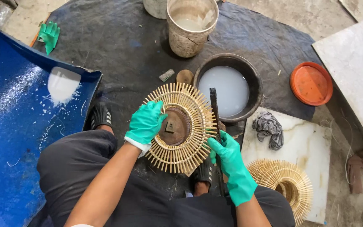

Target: The recorder is assembling a bamboo lamp or furniture piece, using a chisel and hammer to secure bamboo slats into a circular frame.

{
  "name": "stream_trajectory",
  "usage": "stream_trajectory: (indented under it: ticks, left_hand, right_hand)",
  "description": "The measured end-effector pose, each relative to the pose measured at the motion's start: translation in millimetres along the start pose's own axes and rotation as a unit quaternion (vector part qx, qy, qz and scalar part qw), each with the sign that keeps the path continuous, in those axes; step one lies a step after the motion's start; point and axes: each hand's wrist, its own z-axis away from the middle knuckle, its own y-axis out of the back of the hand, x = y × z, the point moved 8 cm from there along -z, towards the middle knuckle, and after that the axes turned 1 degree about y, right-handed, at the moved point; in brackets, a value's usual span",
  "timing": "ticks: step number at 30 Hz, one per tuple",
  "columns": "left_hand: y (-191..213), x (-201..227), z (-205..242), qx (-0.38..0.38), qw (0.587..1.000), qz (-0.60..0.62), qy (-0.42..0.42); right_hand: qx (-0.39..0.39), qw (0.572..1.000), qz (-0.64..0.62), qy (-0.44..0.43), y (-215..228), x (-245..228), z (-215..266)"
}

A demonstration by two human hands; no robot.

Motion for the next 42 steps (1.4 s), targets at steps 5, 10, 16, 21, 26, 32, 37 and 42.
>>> stream_trajectory:
  ticks: [5,10,16,21,26,32,37,42]
  left_hand:
    - [-5.7,-31.9,-9.5,-0.002,0.985,0.147,0.095]
    - [0.1,-44.9,-0.6,-0.033,0.961,0.212,0.175]
    - [-14.2,-68.6,1.3,-0.036,0.962,0.224,0.153]
    - [-15.2,-68.7,-1.5,-0.065,0.945,0.251,0.198]
    - [-11.8,-48.5,1.6,-0.023,0.977,0.156,0.144]
    - [2.7,53.1,24.3,-0.011,0.992,-0.058,-0.113]
    - [48.3,83.3,27.7,0.096,0.975,-0.152,-0.132]
    - [-11.7,-18.0,2.0,-0.101,0.991,0.032,0.078]
  right_hand:
    - [0.028,0.999,0.039,-0.004,11.4,9.4,-20.6]
    - [0.061,0.991,0.121,-0.020,22.2,32.3,-46.3]
    - [0.055,0.984,0.169,-0.016,12.5,30.6,-58.4]
    - [0.073,0.987,0.139,-0.035,13.0,29.7,-63.2]
    - [0.076,0.992,0.096,-0.021,11.2,32.3,-64.4]
    - [0.076,0.992,0.104,-0.006,14.2,32.3,-69.7]
    - [0.064,0.992,0.109,-0.020,17.9,36.6,-71.8]
    - [0.073,0.994,0.079,-0.020,18.7,33.2,-74.0]
